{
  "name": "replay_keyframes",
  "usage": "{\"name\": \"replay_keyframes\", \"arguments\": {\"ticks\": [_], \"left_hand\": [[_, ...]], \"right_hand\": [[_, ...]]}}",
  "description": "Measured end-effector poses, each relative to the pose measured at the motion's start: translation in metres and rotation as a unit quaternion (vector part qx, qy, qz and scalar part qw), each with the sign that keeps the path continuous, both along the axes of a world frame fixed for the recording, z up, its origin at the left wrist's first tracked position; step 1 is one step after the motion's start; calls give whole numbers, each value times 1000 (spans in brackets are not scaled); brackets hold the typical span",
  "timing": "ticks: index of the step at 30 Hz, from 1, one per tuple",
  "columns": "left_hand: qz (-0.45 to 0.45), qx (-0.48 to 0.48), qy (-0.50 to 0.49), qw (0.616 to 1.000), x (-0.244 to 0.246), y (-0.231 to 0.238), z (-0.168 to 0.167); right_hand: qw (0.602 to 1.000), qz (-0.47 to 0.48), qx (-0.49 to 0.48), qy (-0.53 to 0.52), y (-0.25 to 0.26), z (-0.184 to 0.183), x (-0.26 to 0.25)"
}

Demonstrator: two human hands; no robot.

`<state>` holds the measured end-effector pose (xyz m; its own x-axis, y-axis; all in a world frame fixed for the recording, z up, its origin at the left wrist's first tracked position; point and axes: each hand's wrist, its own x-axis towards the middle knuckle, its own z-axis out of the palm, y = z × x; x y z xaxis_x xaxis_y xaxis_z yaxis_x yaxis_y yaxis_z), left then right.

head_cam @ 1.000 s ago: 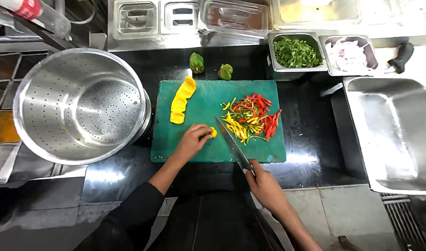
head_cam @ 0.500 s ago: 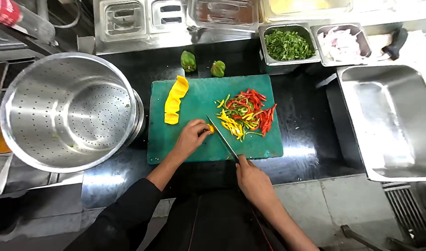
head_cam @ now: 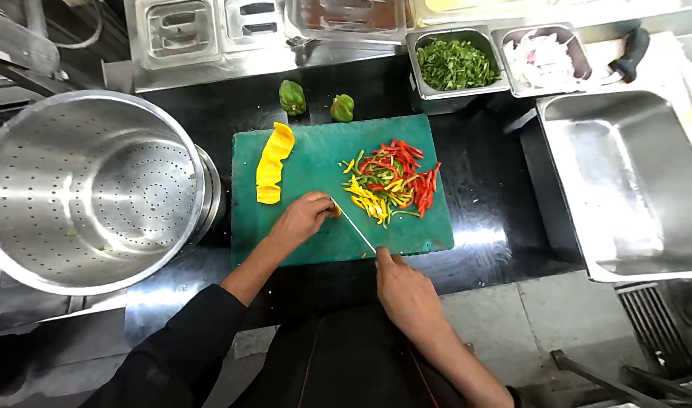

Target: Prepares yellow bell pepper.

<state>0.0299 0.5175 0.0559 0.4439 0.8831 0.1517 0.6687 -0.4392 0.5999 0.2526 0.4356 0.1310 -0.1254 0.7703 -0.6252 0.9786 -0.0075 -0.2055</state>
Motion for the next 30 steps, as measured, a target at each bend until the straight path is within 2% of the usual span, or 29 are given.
{"name": "replay_keyframes", "arguments": {"ticks": [3,7,12,16,20,25,27,30], "left_hand": [[-2,2,-8,1000,-2,-2,-2],[9,19,-27,999,-2,-4,-4],[4,35,-26,999,-5,-5,-10],[11,45,-48,998,-7,-4,-14],[3,61,-51,997,-7,-4,-15],[-7,99,-39,994,-9,-5,-21],[-5,109,-42,993,-10,-5,-24],[-15,110,-47,993,-11,-6,-27]], "right_hand": [[999,-11,31,29,7,-20,-2],[1000,1,-11,-5,4,12,-1],[1000,-9,-27,-1,12,-9,-13],[999,10,-42,-16,7,15,-11],[998,-5,-58,-1,17,-6,-18],[999,15,-40,-1,8,11,-13],[998,11,-67,-6,10,4,-17],[999,7,-47,-2,15,-11,-23]]}}
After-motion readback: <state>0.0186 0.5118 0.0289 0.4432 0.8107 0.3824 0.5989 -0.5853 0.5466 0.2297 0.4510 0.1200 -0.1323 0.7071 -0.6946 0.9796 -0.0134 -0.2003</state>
